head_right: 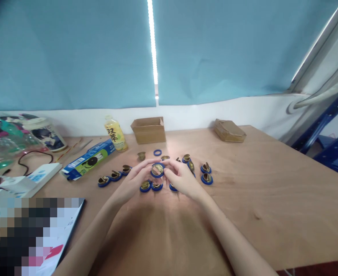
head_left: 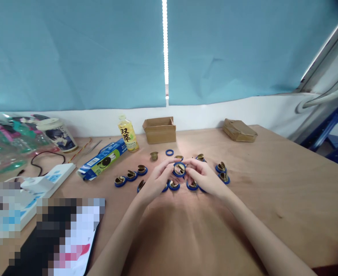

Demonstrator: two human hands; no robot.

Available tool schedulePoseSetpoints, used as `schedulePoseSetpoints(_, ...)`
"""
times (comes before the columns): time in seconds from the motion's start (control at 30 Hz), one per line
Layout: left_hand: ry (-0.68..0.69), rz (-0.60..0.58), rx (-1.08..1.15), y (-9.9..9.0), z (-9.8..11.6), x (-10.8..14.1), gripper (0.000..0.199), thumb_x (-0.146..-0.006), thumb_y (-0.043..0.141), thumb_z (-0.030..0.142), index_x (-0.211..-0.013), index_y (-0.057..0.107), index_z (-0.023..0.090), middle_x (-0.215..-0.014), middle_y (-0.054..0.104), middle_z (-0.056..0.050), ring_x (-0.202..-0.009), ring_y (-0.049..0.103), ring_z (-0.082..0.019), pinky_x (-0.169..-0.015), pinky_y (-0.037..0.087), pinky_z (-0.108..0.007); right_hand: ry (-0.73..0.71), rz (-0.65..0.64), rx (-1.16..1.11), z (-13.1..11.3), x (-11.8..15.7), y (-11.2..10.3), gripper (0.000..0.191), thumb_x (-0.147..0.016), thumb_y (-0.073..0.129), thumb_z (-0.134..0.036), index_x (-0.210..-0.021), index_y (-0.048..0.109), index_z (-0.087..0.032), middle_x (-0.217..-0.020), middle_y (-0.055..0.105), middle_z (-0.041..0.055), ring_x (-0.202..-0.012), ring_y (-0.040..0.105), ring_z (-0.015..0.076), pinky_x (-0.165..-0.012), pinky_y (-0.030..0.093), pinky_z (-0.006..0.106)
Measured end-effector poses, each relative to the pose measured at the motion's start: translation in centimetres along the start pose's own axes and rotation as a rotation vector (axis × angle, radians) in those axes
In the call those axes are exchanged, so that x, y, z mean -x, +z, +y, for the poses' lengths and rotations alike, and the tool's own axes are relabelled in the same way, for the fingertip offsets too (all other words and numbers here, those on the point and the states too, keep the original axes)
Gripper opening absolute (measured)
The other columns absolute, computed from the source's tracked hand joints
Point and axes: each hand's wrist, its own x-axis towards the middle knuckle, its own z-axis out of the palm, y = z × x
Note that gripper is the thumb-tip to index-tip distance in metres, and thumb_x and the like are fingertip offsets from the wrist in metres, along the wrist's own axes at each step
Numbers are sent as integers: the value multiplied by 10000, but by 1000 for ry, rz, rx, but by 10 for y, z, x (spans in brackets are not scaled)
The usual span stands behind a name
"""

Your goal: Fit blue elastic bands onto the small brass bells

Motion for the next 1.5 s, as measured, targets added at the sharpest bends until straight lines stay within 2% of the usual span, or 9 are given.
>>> schedulePoseSetpoints(0.1, 32, -6, -50, 0, -1, -2, 285, -943, 457, 343, -1081, 634, 167, -1032, 690, -73, -921, 663, -205, -735, 539, -287, -40, -2, 23, -1, 1, 0, 187, -935, 493, -316, -948, 618, -178, -696, 584, -13, -602, 553, 122, -569, 444, 237)
schedulePoseSetpoints(0.27, 51, -45, -76, -3, -8, -2, 246, -947, 479, 370, -1027, 599, 171, -887, 672, -28, -774, 647, -154, -719, 520, -276, -53, 1, 100, 0, 2, 1, 223, -958, 479, -352, -848, 574, -183, -669, 579, -13, -596, 552, 126, -573, 434, 236)
schedulePoseSetpoints(0.43, 55, -11, -135, -4, -8, -1, 213, -941, 490, 348, -940, 609, 172, -816, 661, -16, -757, 622, -149, -701, 501, -258, -22, -13, 146, 3, 1, 2, 235, -960, 465, -351, -833, 574, -185, -691, 606, 2, -610, 568, 135, -576, 443, 239)
schedulePoseSetpoints(0.63, 58, 47, -123, -2, -8, -3, 276, -948, 475, 375, -1055, 624, 169, -919, 684, -53, -767, 651, -166, -684, 518, -272, 35, -14, 63, 5, -2, 0, 230, -961, 443, -360, -858, 561, -192, -638, 561, -25, -539, 533, 123, -535, 428, 241)
schedulePoseSetpoints(0.77, 46, 74, -124, -4, -13, -5, 355, -945, 482, 432, -1183, 580, 187, -944, 697, -60, -723, 671, -168, -670, 525, -285, 38, -30, 90, 2, 0, 0, 265, -951, 474, -366, -748, 504, -199, -612, 540, -34, -528, 504, 111, -539, 405, 239)
schedulePoseSetpoints(1.0, 32, -30, -73, -2, -11, -6, 358, -957, 448, 469, -1008, 609, 153, -698, 694, -43, -660, 678, -181, -665, 532, -293, -60, 26, 97, -3, 2, 1, 231, -976, 441, -402, -927, 531, -195, -670, 516, -35, -565, 499, 117, -562, 412, 249)
schedulePoseSetpoints(1.17, 3, 7, -19, 0, -6, -3, 398, -965, 421, 481, -1123, 608, 167, -989, 711, -83, -850, 678, -198, -791, 540, -327, -150, 141, 232, -1, 1, 1, 178, -979, 438, -336, -990, 558, -204, -674, 578, -13, -593, 563, 143, -584, 438, 263)
schedulePoseSetpoints(1.3, 29, 33, -44, -1, -8, -2, 365, -945, 477, 451, -1176, 605, 199, -1170, 650, -73, -1007, 636, -212, -855, 525, -326, -187, 163, 324, 0, 1, 4, 135, -952, 486, -288, -1007, 587, -218, -767, 665, 18, -630, 623, 156, -589, 469, 271)
schedulePoseSetpoints(1.5, 58, 132, -19, -2, -21, -8, 444, -847, 648, 376, -1233, 552, 178, -1154, 656, -102, -1017, 641, -218, -845, 521, -328, -274, 137, 381, 2, 3, 9, 150, -923, 527, -274, -1041, 608, -230, -1021, 703, 61, -800, 671, 182, -637, 509, 281)
